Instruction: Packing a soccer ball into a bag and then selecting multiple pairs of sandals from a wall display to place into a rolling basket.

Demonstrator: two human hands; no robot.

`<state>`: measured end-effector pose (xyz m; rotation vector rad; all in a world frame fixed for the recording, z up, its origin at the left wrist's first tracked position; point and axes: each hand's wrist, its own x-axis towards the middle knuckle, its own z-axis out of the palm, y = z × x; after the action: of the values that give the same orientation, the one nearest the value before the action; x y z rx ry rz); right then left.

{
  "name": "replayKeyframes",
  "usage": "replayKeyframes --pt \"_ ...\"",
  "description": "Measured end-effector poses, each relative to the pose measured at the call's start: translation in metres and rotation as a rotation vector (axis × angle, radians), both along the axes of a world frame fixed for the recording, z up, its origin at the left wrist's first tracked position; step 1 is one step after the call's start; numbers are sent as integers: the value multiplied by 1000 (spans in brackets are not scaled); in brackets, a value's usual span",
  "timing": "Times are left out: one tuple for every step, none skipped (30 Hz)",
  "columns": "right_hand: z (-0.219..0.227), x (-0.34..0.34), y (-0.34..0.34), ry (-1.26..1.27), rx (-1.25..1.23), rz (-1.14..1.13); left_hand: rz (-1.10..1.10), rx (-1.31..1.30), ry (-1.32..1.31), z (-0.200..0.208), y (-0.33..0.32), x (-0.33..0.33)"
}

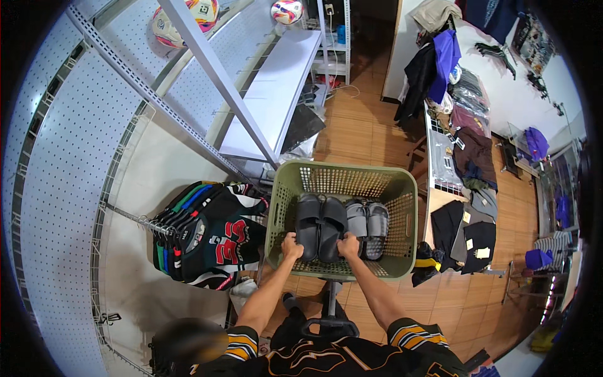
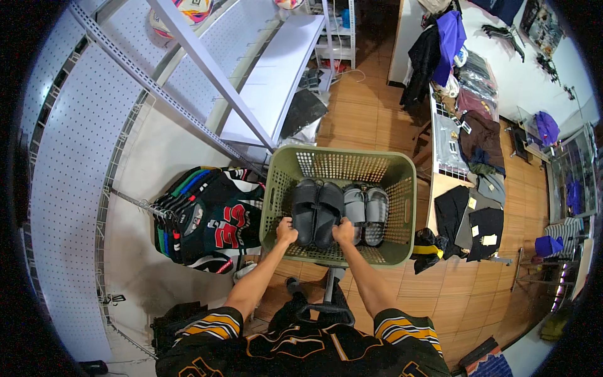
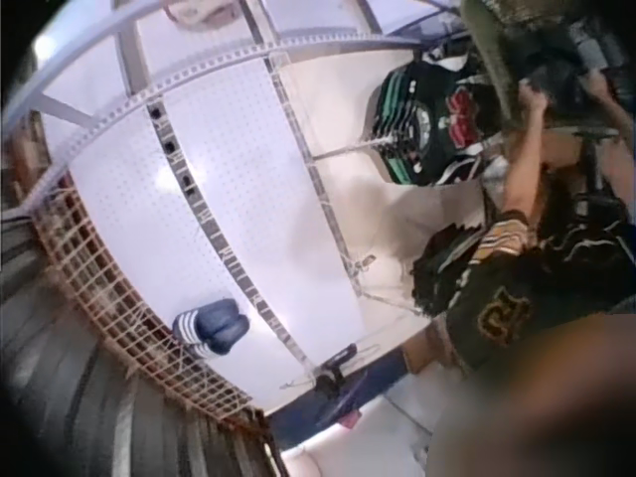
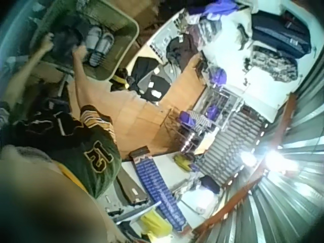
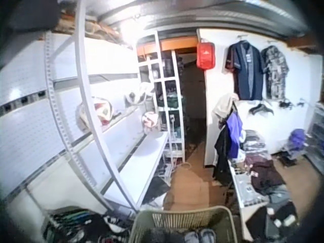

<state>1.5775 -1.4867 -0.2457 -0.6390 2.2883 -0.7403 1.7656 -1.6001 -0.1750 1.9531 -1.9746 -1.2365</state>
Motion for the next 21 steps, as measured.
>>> replayKeyframes --pt "2 10 -11 -19 -4 32 60 86 -51 -2 -6 11" --pt "13 21 -22 -90 51 19 116 174 -95 -4 -10 19" --pt "21 28 -29 -156 108 3 139 173 -103 -10 -12 27" --pt "22 33 -37 -213 119 12 170 175 -127 -17 -15 35" --pt "8 29 -37 -208 120 11 176 185 -141 -20 -16 31" --pt "-5 26 -36 -204 115 25 178 186 -138 -23 -17 27" --pt "-18 15 -28 -191 114 20 150 209 -123 -23 -15 12" --pt "-23 12 -24 -188 113 24 142 224 -116 -25 -14 8" --pt "-28 10 -21 -162 90 81 149 222 -112 -26 -14 4" --pt "-25 15 -27 -140 52 159 146 262 -81 -31 -18 10" --pt "-16 24 -35 -146 37 197 153 302 -52 -35 -22 21" --pt "-6 33 -42 -203 100 227 129 318 -57 -38 -22 32" --pt "-3 32 -37 -252 189 231 90 277 -73 -31 -14 25" --pt "3 34 -33 -348 177 170 63 258 -13 -21 -7 24" --pt "10 35 -31 -343 176 191 35 233 49 -8 -1 24" --pt "17 39 -29 -321 147 147 56 226 194 3 7 31" --pt "21 41 -28 -296 115 97 69 214 342 15 15 36" --pt "25 41 -26 -289 108 124 98 207 505 28 27 43" --pt "29 40 -22 -210 3 146 84 180 588 42 37 52" --pt "35 42 -19 -131 -100 160 83 184 630 65 49 59" --pt "59 52 -21 -57 -175 181 100 174 664 86 60 75"
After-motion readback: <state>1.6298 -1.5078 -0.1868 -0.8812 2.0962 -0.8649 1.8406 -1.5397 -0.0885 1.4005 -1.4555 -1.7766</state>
